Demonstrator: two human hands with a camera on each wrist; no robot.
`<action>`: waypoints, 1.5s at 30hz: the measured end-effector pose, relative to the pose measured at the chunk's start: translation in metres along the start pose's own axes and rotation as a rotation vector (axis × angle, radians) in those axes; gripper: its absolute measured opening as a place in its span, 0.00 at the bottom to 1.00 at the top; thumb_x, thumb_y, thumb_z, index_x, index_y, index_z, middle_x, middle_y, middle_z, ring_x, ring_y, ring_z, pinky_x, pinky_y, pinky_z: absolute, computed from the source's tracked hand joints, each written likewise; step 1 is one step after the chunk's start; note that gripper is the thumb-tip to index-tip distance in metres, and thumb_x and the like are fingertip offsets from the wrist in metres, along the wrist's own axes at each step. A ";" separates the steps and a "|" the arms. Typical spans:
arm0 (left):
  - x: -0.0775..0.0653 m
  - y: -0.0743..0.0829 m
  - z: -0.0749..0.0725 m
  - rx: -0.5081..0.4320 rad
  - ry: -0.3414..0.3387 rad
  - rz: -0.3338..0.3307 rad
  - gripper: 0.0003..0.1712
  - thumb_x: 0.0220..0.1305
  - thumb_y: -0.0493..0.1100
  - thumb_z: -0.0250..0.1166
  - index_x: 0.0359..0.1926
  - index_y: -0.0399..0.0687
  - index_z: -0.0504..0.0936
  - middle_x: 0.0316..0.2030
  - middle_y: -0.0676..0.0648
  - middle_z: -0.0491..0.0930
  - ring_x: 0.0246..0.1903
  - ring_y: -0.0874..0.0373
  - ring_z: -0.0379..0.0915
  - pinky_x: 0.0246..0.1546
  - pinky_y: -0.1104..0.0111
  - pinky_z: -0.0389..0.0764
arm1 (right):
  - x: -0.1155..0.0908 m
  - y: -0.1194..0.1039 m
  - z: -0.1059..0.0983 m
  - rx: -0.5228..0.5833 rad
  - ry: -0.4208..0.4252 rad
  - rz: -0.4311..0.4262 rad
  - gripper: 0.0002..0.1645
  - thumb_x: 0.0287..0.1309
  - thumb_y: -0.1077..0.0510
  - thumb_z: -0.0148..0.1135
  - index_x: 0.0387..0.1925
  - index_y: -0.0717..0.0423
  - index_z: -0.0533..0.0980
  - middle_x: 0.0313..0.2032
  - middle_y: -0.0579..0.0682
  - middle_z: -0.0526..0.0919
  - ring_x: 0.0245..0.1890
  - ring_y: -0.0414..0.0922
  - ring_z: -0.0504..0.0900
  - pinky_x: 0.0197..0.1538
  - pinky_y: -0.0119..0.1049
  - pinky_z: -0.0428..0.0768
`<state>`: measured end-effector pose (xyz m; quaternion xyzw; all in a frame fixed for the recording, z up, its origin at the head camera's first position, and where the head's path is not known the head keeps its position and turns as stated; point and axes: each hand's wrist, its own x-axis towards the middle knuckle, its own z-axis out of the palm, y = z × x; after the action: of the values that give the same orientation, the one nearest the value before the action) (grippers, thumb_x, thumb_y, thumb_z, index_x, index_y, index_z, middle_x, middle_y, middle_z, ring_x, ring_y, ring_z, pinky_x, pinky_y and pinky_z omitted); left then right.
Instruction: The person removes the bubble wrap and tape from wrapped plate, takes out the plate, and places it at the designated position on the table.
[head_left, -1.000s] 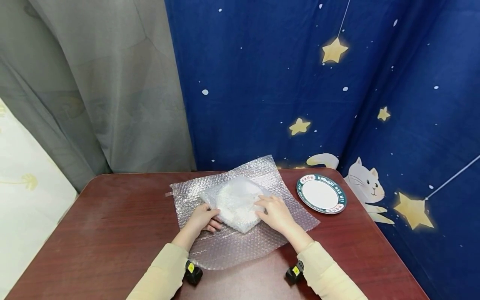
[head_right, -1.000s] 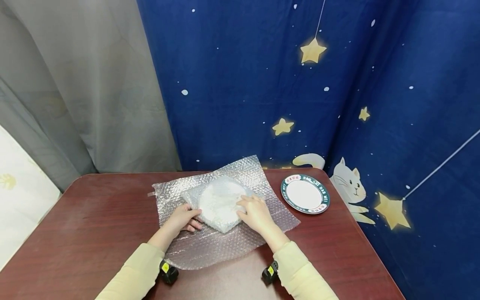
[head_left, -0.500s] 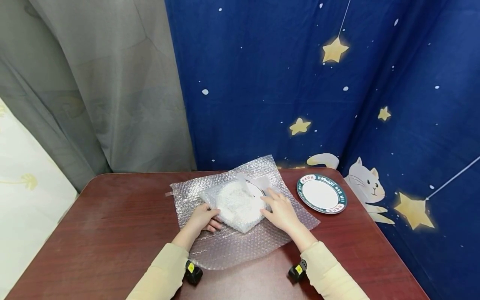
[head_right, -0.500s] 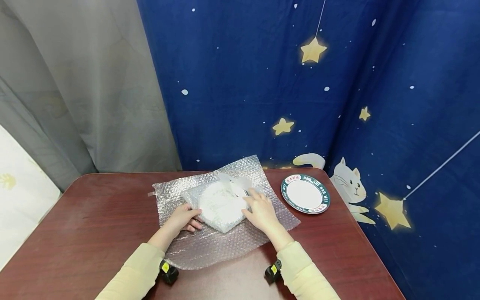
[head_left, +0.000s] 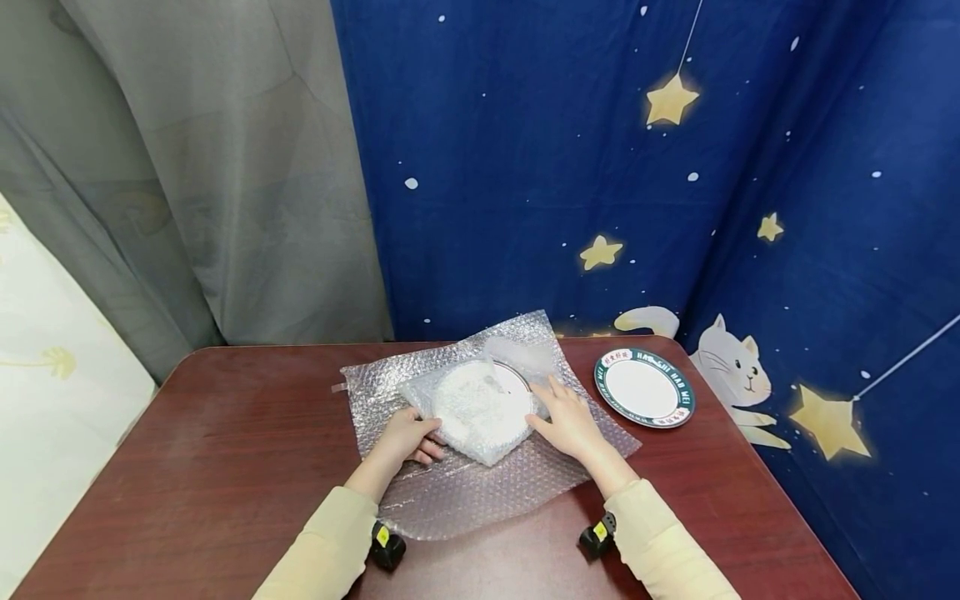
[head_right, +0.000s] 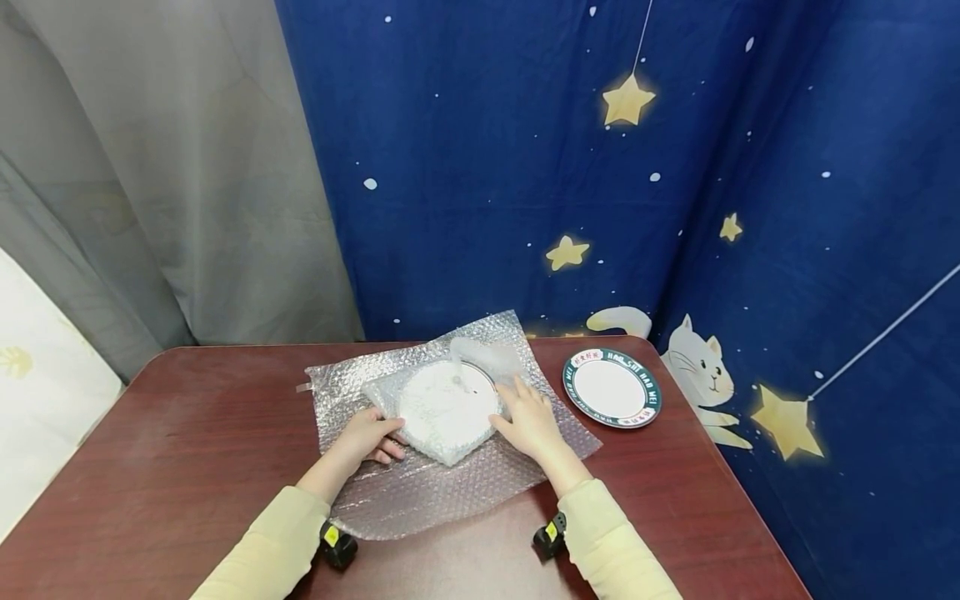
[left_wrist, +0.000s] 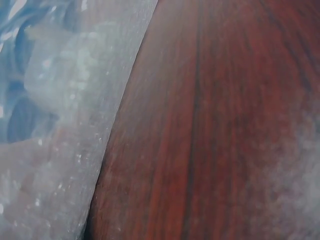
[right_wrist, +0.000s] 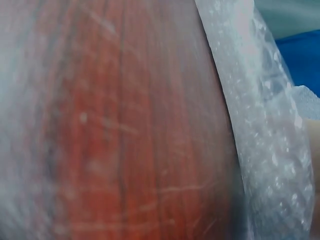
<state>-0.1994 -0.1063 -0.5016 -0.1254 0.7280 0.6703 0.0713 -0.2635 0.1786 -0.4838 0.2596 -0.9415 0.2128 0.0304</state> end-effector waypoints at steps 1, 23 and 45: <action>0.000 0.000 0.000 0.002 0.001 0.002 0.09 0.68 0.37 0.57 0.35 0.34 0.69 0.26 0.38 0.83 0.17 0.52 0.81 0.13 0.69 0.77 | 0.000 0.002 0.000 0.007 -0.008 0.002 0.36 0.62 0.44 0.59 0.68 0.54 0.66 0.69 0.67 0.56 0.66 0.65 0.57 0.62 0.66 0.53; -0.004 0.014 -0.010 -0.030 -0.016 -0.023 0.13 0.67 0.36 0.55 0.47 0.30 0.65 0.26 0.36 0.82 0.18 0.50 0.81 0.16 0.65 0.79 | 0.015 0.024 0.000 0.095 -0.094 0.066 0.37 0.67 0.42 0.52 0.71 0.55 0.60 0.69 0.61 0.60 0.69 0.62 0.54 0.62 0.67 0.49; 0.003 0.018 -0.031 0.395 0.271 0.200 0.27 0.57 0.36 0.64 0.57 0.39 0.65 0.30 0.42 0.75 0.15 0.54 0.77 0.16 0.67 0.77 | 0.036 0.050 -0.001 0.105 -0.097 0.132 0.33 0.70 0.50 0.48 0.70 0.61 0.60 0.67 0.68 0.59 0.67 0.65 0.55 0.61 0.65 0.57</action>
<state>-0.2050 -0.1364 -0.4826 -0.1253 0.8565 0.4957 -0.0705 -0.3197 0.2012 -0.4963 0.2084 -0.9444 0.2507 -0.0429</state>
